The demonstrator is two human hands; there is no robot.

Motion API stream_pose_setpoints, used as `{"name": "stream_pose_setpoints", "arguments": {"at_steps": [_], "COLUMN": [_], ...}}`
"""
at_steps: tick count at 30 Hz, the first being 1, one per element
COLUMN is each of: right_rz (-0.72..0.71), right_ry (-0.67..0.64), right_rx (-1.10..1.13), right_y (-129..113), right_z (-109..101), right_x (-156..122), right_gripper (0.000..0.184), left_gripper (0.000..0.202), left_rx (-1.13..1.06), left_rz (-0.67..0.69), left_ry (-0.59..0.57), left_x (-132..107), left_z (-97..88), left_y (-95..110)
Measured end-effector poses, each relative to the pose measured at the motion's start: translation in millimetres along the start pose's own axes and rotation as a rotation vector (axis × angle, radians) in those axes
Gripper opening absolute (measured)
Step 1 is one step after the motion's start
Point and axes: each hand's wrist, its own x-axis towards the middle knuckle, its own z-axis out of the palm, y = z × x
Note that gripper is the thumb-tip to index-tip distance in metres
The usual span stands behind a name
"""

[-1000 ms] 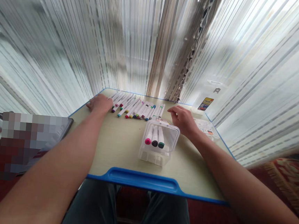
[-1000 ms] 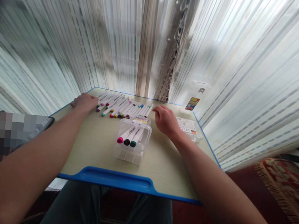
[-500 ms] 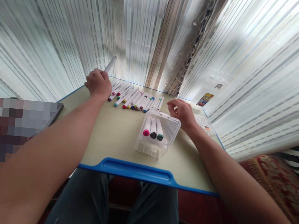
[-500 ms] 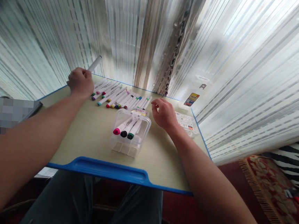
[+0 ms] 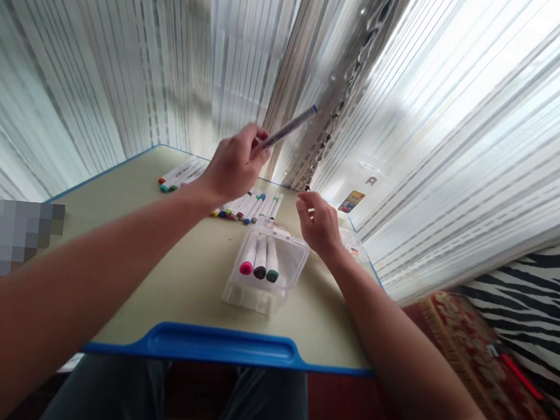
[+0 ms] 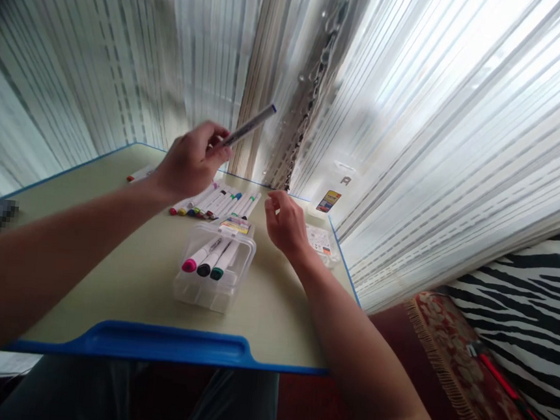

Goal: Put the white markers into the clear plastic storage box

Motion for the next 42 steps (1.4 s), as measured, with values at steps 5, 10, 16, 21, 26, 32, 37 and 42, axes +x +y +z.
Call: {"name": "stream_pose_setpoints", "arguments": {"at_steps": [5, 10, 16, 21, 26, 32, 37, 42], "right_rz": [0.035, 0.062, 0.057, 0.042, -0.007, -0.009, 0.050, 0.095], "right_ry": [0.090, 0.179, 0.184, 0.254, 0.330, 0.345, 0.362, 0.370], "right_rx": [0.220, 0.384, 0.296, 0.245, 0.333, 0.432, 0.491, 0.573], "right_y": [-7, -6, -4, -4, -7, -13, -15, -19], "right_z": [-2, -3, -5, -6, -3, -3, -4, -5], "right_x": [-2, -3, -6, -7, -6, -5, -4, -4], "right_gripper": [0.027, 0.041, 0.043, 0.034, 0.025, 0.020, 0.021, 0.023], "left_gripper": [0.031, 0.037, 0.035, 0.034, 0.033, 0.029, 0.024, 0.022], "left_rx": [-0.075, -0.151, -0.328, -0.441, -0.475, -0.517, -0.730, -0.718], "left_rz": [0.009, 0.021, -0.016, -0.049, -0.053, -0.074, -0.148, -0.173], "left_ry": [-0.268, -0.368, -0.414, -0.419, -0.342, -0.236, -0.190, -0.145], "left_x": [-23, -31, -36, -36, -35, -36, -34, -35], "left_z": [2.2, -0.4, -1.4, -2.9, -3.6, -3.3, -3.4, -4.5], "left_y": [-6, -10, -10, -8, -10, -13, -10, -4]}}
